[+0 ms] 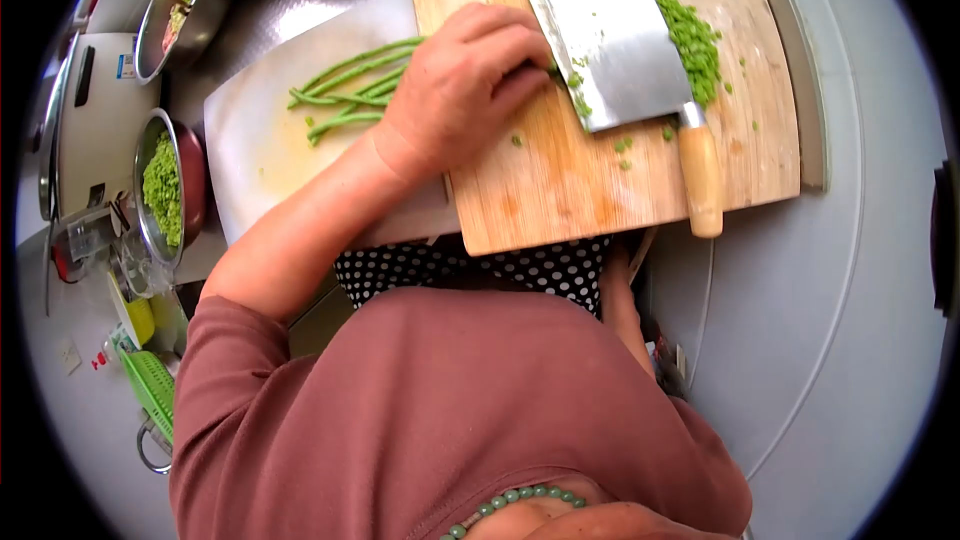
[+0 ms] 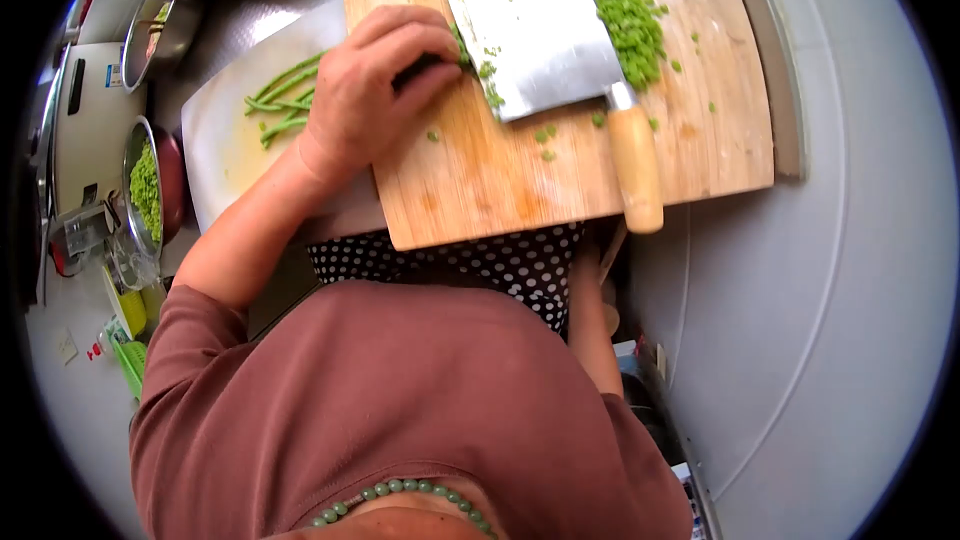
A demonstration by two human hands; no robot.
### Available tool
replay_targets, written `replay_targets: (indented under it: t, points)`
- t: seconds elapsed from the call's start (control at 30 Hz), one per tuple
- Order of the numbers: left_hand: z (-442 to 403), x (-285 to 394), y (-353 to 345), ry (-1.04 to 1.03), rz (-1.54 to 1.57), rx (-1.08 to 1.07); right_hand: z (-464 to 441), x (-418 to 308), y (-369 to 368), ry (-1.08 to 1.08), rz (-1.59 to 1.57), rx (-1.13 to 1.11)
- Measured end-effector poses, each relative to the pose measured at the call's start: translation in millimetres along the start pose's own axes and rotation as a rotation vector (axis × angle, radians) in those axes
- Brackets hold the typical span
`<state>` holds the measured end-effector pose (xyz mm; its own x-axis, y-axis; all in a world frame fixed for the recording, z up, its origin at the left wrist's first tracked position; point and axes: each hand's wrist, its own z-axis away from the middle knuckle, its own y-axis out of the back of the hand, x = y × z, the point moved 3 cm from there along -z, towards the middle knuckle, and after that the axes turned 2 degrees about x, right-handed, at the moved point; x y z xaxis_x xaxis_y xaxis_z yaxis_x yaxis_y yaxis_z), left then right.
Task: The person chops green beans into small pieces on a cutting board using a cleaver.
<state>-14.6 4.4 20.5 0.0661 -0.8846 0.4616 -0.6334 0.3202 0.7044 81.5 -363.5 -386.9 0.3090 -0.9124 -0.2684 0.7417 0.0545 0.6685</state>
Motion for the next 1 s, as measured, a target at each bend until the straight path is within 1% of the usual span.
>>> replay_targets:
  t: [0.03, 0.07, 0.1, 0.13, 0.17, 0.2, 0.23, 0.27, 0.3, 0.33, 0.37, 0.43, 0.47, 0.5, 0.53, 0.57, 0.63, 0.7, 0.8, 1.0]
  points:
    - [2, -1, -1, 0.009, -0.010, -0.006, -3, -3, -3, 0.035, -0.002, 0.033]
    - [2, 0, -2, -0.043, -0.044, 0.032, -4, -8, -6, 0.143, -0.075, 0.205]
    - [0, 1, -1, -0.090, -0.080, 0.066, 21, -49, 22, 0.288, -0.575, 0.502]
    - [-2, 0, 0, -0.059, -0.034, 0.017, 61, -104, 59, 0.501, -0.325, 0.824]
    - [-3, 1, 1, -0.017, 0.018, -0.039, 73, -128, 66, 0.676, -0.352, 0.831]
    - [-3, 5, 2, -0.016, 0.028, -0.027, 73, -138, 57, 0.626, -0.393, 0.492]
    - [-1, 5, 0, -0.028, 0.050, -0.024, 85, -162, 55, 0.632, -0.409, 0.294]
    - [0, 0, -1, -0.051, 0.062, -0.007, 86, -179, 41, 0.674, -0.304, 0.205]
    - [1, -4, -1, -0.078, 0.070, 0.008, 68, -190, 11, 0.853, 0.039, 0.148]
    - [3, -6, -2, -0.093, 0.101, 0.040, 76, -220, 9, 0.791, 0.260, -0.077]
    - [5, -7, -3, -0.115, 0.130, 0.075, 64, -238, -12, 0.770, 0.429, -0.254]
    - [11, -6, -4, -0.114, 0.145, 0.082, 28, -249, -61, 0.912, 0.205, -0.339]
    - [8, -9, -3, -0.129, 0.150, 0.095, 17, -245, -92, 1.009, 0.242, -0.467]
    - [6, -12, -2, -0.109, 0.139, 0.073, 4, -253, -105, 1.104, 0.282, -0.581]
    - [7, -10, -2, -0.095, 0.131, 0.053, 9, -264, -96, 1.004, 0.315, -0.740]
    - [7, -9, -3, -0.084, 0.125, 0.031, 17, -275, -93, 0.934, 0.300, -0.718]
    - [4, -6, -4, -0.172, 0.025, 0.143, 27, -288, -92, 0.830, 0.299, -0.694]
    - [4, -4, -3, -0.072, 0.045, 0.034, 24, -283, -97, 0.809, 0.336, -0.709]
    - [5, -2, -4, -0.061, 0.041, 0.038, 24, -262, -107, 0.768, 0.389, -0.763]
    - [0, -4, -3, -0.020, 0.108, -0.007, 22, -245, -98, 0.686, 0.431, -0.821]
